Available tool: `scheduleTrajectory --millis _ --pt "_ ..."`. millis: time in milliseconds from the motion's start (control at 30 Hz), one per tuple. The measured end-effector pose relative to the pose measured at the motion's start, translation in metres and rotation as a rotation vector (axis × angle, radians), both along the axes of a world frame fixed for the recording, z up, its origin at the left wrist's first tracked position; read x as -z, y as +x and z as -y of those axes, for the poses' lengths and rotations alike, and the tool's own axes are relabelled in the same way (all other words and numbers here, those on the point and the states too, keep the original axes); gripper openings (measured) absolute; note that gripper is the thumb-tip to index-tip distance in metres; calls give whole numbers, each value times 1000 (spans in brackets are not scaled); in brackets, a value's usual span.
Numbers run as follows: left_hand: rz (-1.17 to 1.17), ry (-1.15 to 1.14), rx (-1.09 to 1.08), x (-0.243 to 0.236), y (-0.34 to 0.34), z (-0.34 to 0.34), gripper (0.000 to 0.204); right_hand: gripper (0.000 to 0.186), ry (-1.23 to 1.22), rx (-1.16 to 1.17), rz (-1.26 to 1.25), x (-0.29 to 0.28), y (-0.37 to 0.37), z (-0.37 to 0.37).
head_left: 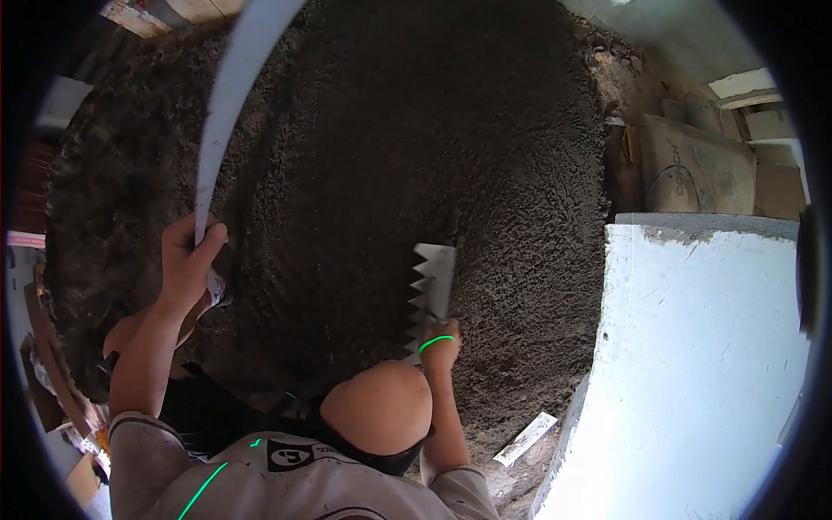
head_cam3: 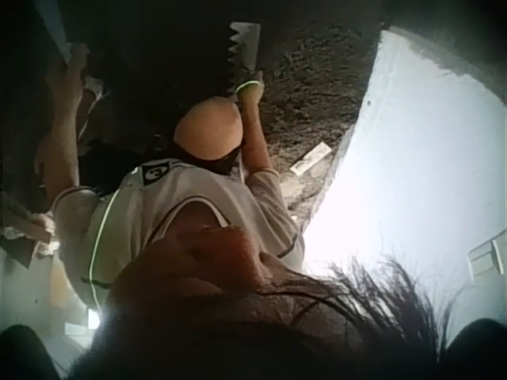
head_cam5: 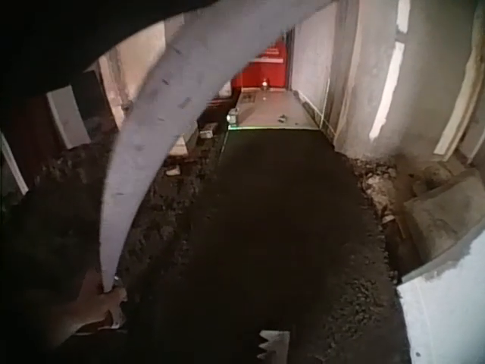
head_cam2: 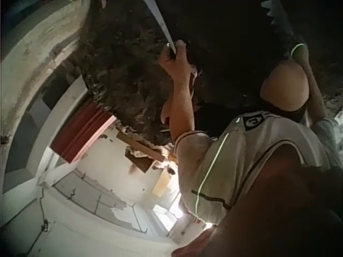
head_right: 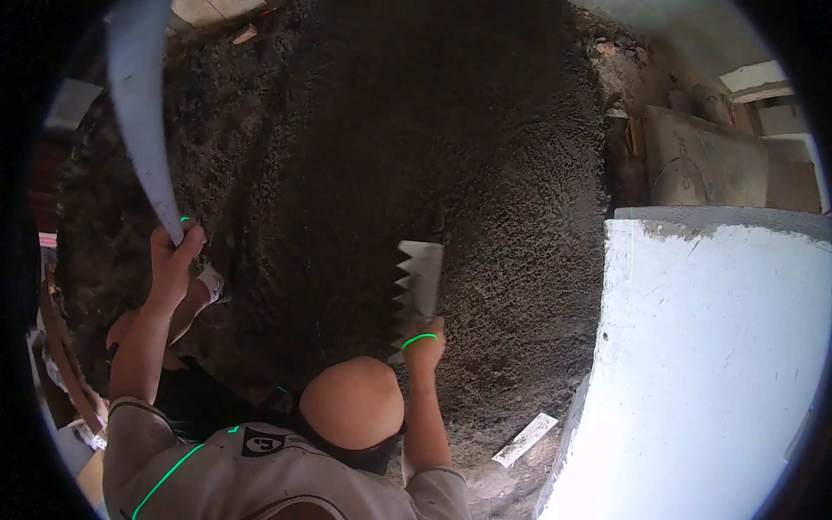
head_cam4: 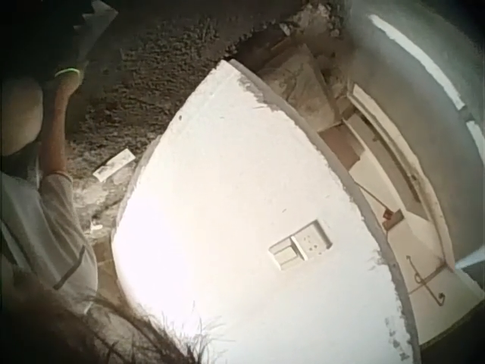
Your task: Preparing and leveling a floor area with sand and cement using a shovel and trowel.
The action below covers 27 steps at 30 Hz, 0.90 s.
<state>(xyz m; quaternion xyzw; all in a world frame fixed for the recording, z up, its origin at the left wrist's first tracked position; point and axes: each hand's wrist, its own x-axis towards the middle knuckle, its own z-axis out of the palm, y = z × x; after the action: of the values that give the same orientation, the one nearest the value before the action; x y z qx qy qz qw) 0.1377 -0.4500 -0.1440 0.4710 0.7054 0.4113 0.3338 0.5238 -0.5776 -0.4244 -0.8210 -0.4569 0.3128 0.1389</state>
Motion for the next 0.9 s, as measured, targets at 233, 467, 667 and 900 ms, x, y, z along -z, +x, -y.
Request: scheduleTrajectory --millis 233,467,667,900 --pt "54 17 57 2 22 -27 16 36 -509 285 -1346 11 42 116" --pt "54 16 -13 -1 3 -14 19 38 -291 -691 -172 -37 55 -38" --pt "26 39 29 -15 16 -14 15 45 278 -433 68 20 196 -144" --pt "27 37 -34 -11 6 -3 13 45 -31 419 -641 -4 224 -229"
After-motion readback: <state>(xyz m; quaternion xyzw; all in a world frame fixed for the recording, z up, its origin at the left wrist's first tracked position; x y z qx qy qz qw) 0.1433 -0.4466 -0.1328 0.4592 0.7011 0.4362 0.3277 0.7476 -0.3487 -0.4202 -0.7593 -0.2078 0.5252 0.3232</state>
